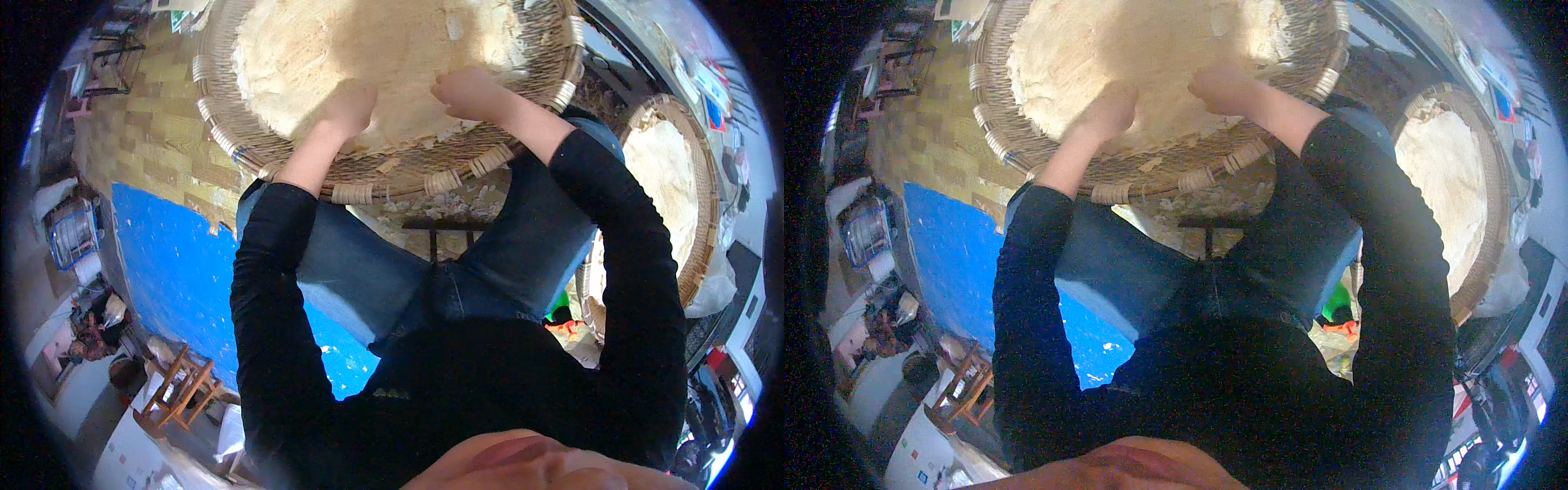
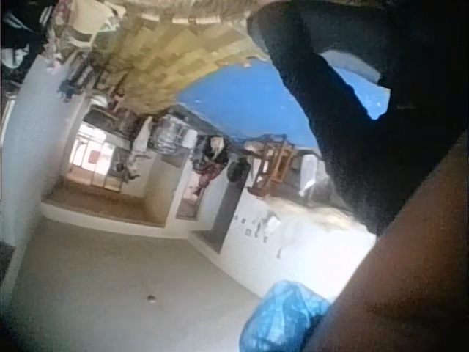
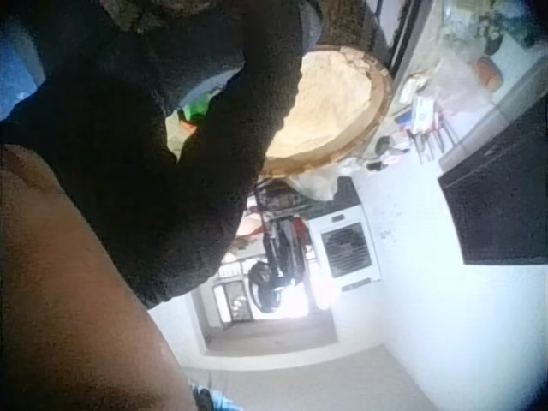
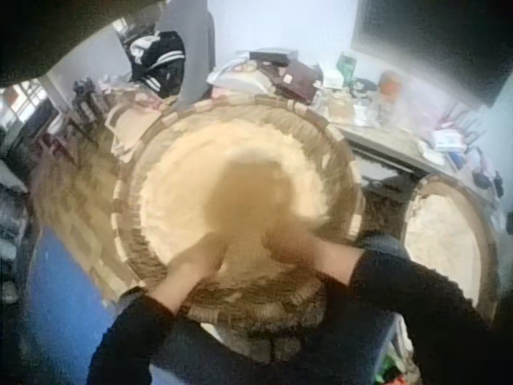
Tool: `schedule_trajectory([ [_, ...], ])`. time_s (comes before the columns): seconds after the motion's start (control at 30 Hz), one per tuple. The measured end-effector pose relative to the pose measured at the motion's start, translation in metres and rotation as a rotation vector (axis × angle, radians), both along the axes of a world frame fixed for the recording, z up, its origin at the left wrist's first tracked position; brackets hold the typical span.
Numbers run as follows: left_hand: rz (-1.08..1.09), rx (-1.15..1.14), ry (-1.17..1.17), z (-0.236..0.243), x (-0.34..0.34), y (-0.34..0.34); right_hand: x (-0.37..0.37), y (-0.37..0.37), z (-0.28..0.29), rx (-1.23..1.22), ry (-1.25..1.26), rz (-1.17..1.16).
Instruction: The person sits on the floor and uses both hands to peel apart thin, flexible dough sheets from a large woven basket. They repeatedly lift, separate, and transfer the sheets to a second basket, continuing the process throughout the clip.
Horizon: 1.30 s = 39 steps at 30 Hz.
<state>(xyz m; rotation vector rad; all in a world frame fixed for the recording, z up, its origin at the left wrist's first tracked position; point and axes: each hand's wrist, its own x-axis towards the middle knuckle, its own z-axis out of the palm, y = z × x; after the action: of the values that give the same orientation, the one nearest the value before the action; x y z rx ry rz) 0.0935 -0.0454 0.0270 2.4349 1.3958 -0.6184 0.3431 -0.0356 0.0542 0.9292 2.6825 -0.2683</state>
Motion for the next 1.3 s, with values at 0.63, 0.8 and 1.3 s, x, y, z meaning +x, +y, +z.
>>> schedule_trajectory([
  [0.63,0.164,-0.122,-0.222,0.029,-0.011,-0.023,-0.017,0.011,-0.009,0.065,0.039,0.12],
  [0.8,0.077,-0.007,-0.305,0.013,0.004,-0.039,-0.013,0.033,-0.022,0.238,0.221,0.125],
  [1.3,0.591,0.152,-0.396,0.014,-0.011,0.023,-0.035,0.021,-0.02,0.08,0.434,-0.087],
])
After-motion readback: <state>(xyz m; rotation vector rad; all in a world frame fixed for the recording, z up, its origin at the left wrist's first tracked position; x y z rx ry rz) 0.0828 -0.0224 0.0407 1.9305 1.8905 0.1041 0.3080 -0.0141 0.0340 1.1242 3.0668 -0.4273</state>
